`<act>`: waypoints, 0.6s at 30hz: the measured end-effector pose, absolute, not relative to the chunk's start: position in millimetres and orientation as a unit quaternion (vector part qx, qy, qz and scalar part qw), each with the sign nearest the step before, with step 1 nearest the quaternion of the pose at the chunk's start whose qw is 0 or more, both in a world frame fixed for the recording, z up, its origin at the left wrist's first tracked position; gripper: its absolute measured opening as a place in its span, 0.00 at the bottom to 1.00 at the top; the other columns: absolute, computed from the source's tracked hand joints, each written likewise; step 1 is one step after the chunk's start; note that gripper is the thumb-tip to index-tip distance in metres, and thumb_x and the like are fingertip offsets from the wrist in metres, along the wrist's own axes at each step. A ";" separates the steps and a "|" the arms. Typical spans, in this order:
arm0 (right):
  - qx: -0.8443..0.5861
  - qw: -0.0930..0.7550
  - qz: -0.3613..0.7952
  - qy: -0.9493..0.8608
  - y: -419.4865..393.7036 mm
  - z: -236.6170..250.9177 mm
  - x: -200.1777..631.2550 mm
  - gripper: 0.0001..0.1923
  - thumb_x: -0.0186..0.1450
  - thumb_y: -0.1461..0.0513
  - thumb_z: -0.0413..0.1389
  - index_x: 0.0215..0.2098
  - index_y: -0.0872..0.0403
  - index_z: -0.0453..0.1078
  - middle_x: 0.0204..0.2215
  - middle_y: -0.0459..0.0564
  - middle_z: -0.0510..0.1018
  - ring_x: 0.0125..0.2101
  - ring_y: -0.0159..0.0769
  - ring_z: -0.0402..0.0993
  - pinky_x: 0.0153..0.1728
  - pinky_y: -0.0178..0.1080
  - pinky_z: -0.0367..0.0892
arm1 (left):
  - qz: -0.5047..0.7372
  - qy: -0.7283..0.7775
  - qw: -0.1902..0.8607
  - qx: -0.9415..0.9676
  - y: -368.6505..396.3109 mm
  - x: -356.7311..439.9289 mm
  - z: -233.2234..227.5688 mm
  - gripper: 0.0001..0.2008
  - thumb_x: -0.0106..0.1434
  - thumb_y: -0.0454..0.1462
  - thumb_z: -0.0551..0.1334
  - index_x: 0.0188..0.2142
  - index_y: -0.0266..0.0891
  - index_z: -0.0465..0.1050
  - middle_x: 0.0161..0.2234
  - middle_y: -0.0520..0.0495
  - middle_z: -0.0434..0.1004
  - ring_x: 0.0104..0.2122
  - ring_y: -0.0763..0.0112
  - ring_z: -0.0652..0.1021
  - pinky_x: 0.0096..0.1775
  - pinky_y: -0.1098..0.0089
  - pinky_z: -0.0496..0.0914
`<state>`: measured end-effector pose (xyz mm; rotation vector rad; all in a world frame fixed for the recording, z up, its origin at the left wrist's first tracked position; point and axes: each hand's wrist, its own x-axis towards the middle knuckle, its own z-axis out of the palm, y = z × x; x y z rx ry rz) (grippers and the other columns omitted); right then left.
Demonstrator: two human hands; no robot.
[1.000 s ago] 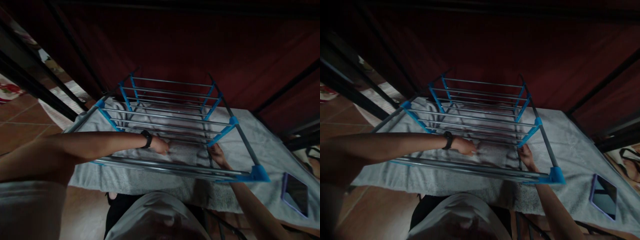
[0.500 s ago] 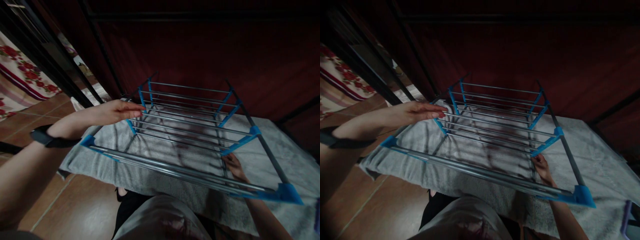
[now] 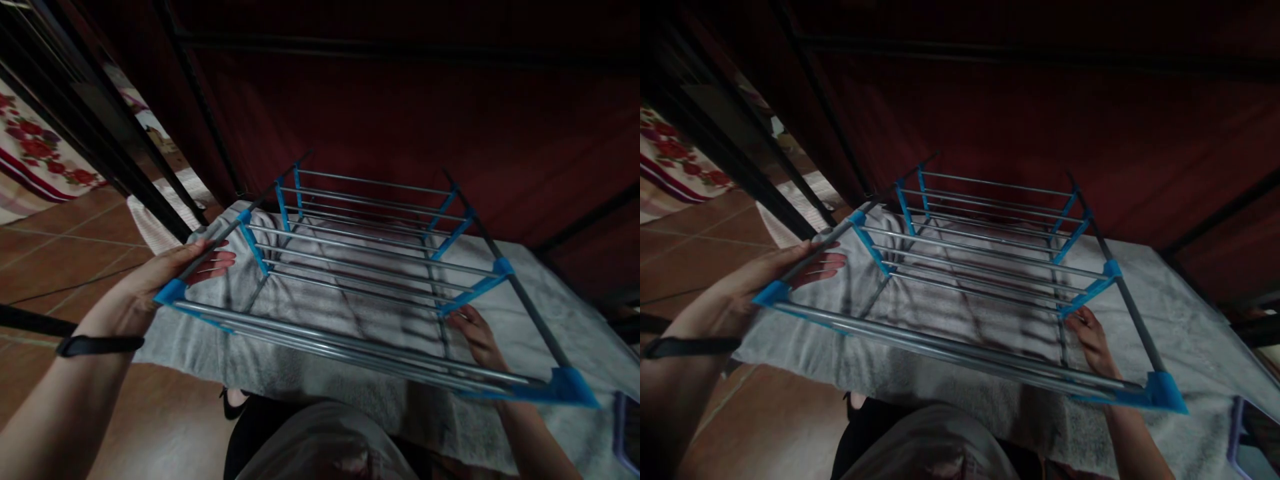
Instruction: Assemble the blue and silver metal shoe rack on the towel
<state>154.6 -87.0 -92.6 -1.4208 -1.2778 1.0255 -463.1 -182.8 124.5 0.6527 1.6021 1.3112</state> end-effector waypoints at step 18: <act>-0.599 0.461 0.426 -0.497 -55.1 -86.3 188.8 0.33 0.44 0.45 0.72 0.42 0.52 0.78 0.41 0.54 0.83 0.42 0.48 0.79 0.48 0.49 0.72 | 0.580 0.562 0.518 0.281 -188.2 -450.8 111.7 0.11 0.55 0.34 0.71 0.33 0.36 0.70 0.22 0.54 0.64 0.23 0.80 0.60 0.22 0.81 0.60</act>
